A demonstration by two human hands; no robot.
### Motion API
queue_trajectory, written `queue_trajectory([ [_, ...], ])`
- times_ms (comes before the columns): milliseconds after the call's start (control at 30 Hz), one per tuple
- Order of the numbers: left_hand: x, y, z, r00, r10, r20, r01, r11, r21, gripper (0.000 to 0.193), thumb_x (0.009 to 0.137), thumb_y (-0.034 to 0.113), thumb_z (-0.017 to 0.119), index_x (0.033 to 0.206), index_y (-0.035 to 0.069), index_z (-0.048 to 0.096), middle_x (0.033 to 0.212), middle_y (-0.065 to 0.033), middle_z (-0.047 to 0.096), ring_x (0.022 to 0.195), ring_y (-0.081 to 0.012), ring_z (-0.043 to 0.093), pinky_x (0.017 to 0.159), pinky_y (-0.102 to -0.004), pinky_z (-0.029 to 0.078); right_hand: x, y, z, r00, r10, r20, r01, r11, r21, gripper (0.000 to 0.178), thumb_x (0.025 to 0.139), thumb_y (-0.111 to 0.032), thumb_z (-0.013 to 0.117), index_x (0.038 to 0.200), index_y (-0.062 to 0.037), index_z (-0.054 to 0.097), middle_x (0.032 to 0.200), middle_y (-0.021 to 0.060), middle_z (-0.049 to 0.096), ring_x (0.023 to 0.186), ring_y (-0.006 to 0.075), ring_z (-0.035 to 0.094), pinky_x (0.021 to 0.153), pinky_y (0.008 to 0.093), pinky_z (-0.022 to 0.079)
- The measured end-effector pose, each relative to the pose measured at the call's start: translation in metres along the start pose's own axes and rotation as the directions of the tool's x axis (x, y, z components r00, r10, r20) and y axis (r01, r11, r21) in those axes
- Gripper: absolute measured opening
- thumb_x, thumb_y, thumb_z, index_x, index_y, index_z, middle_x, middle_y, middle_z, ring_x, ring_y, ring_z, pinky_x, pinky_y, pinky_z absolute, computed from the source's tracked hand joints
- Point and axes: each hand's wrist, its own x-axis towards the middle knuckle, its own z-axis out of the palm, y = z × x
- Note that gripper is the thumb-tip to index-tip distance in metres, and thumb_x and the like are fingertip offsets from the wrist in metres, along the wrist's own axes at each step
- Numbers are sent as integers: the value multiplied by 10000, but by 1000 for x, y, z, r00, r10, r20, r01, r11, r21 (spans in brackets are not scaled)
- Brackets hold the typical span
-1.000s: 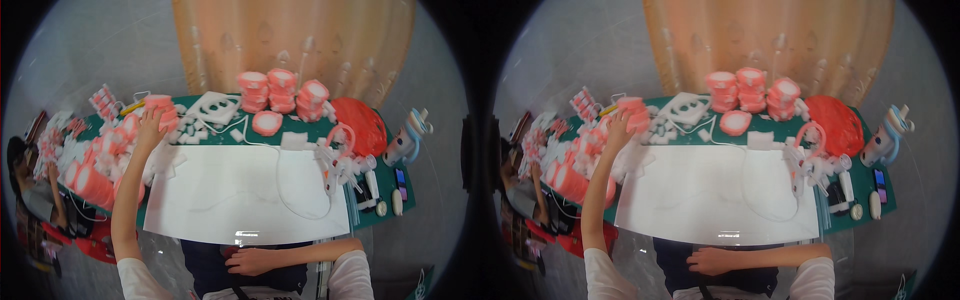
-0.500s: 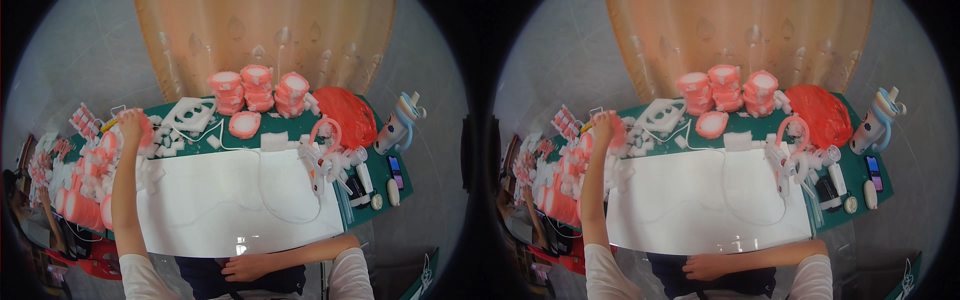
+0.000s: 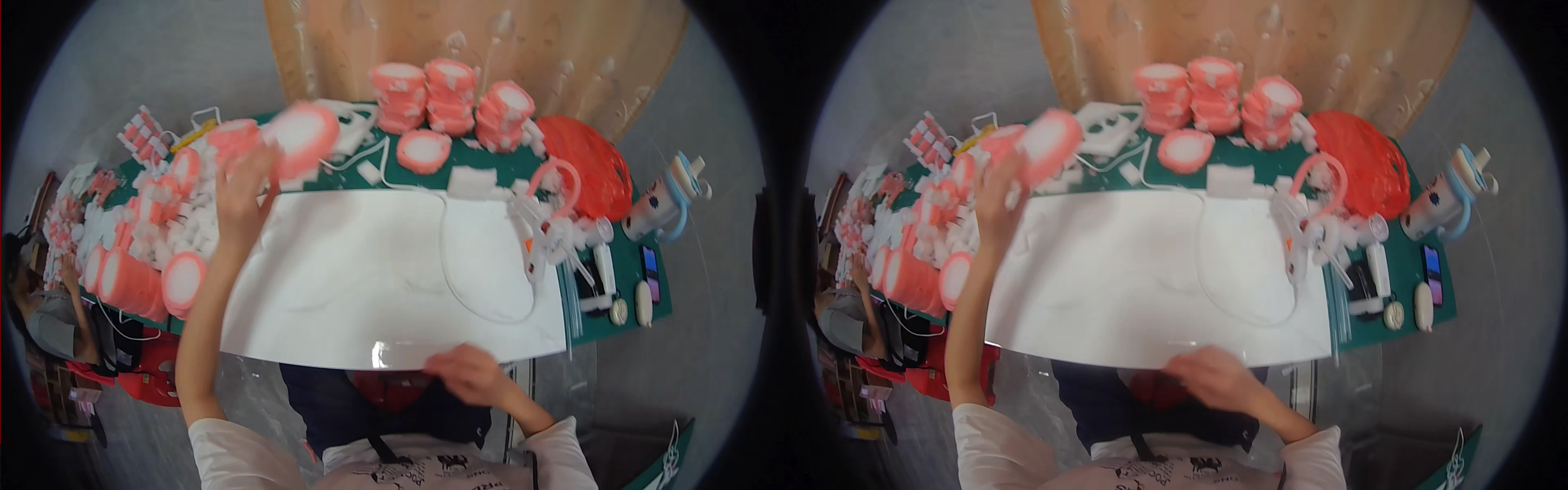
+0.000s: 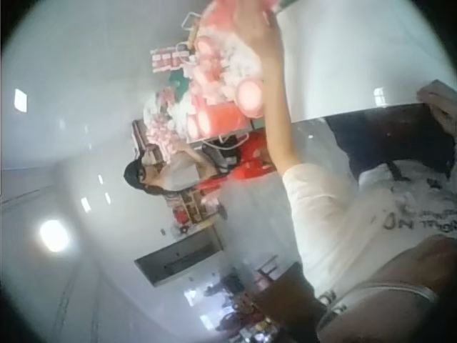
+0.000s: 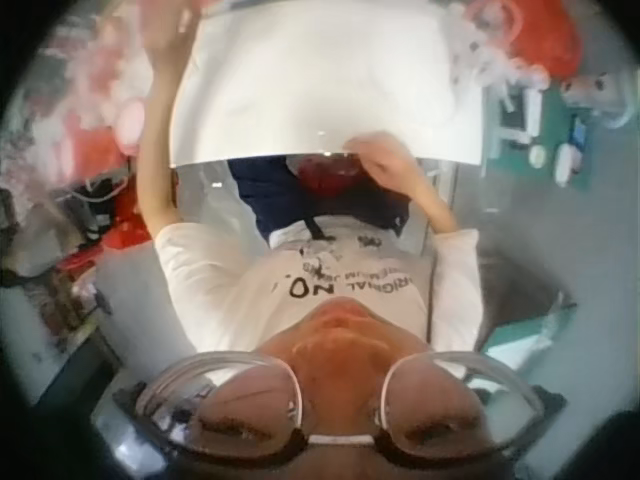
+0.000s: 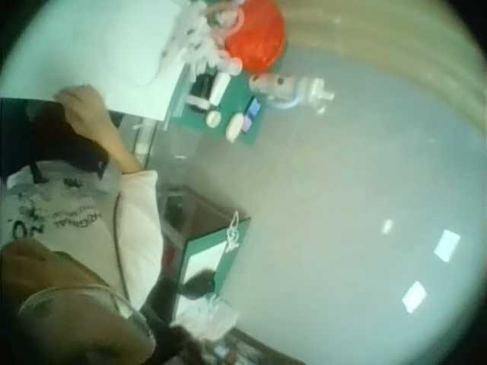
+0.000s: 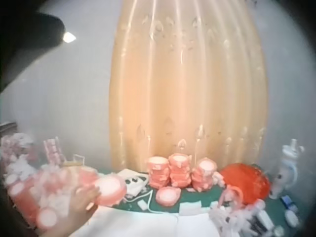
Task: The person assembles foam objects by applying adhesive with a hot glue gun, attaching foam pieces together, and pressing the components firmly by hand.
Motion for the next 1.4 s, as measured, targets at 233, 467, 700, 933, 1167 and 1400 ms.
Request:
queue_trajectory([
  [233,-102,91,-10,822,-13,569,304,856,-419,445,684,93,644,1109,79,515,1220,-96,468,1189,-261,379,963,-427,281,-33,-9,-29,843,423,-334,-444,896,15,178,700,84,530,838,15,618,819,134,613,744,230,601,649,267,465],
  [467,-89,91,9,792,-236,563,561,645,-520,448,734,103,599,1156,29,470,1280,-181,376,1197,-327,343,976,-384,272,-27,57,-60,615,421,-667,-588,808,-32,327,743,5,570,1065,19,516,1028,120,551,854,162,537,729,249,439],
  [700,-97,80,39,649,-368,666,701,630,-335,486,756,204,605,1151,-31,447,1295,-207,343,1219,-322,297,989,-377,251,-2,111,-72,447,386,-807,-645,764,8,507,718,-90,639,1155,35,413,1131,141,489,997,218,516,842,295,426],
  [933,-106,77,37,636,-411,653,754,512,-412,445,740,169,618,1114,-22,470,1267,-196,387,1206,-326,318,977,-388,265,-75,-6,-86,653,487,-580,-714,650,-258,116,734,-83,584,665,10,591,571,77,563,495,116,523,478,229,401],
  [1167,-101,84,44,660,-393,640,732,529,-430,432,742,146,612,1113,-24,473,1237,-180,429,1192,-326,341,971,-385,275,-265,-134,-47,-137,143,980,-972,-212,-104,294,822,-185,466,1042,-2,533,925,74,583,838,161,579,689,265,471],
  [1400,-110,82,41,660,-428,617,736,533,-418,424,741,144,612,1110,-19,482,1202,-178,459,1184,-325,352,963,-381,285,-252,-185,10,150,933,329,-468,-226,854,547,802,-39,479,1309,-57,275,1270,128,372,965,240,536,769,340,458],
])
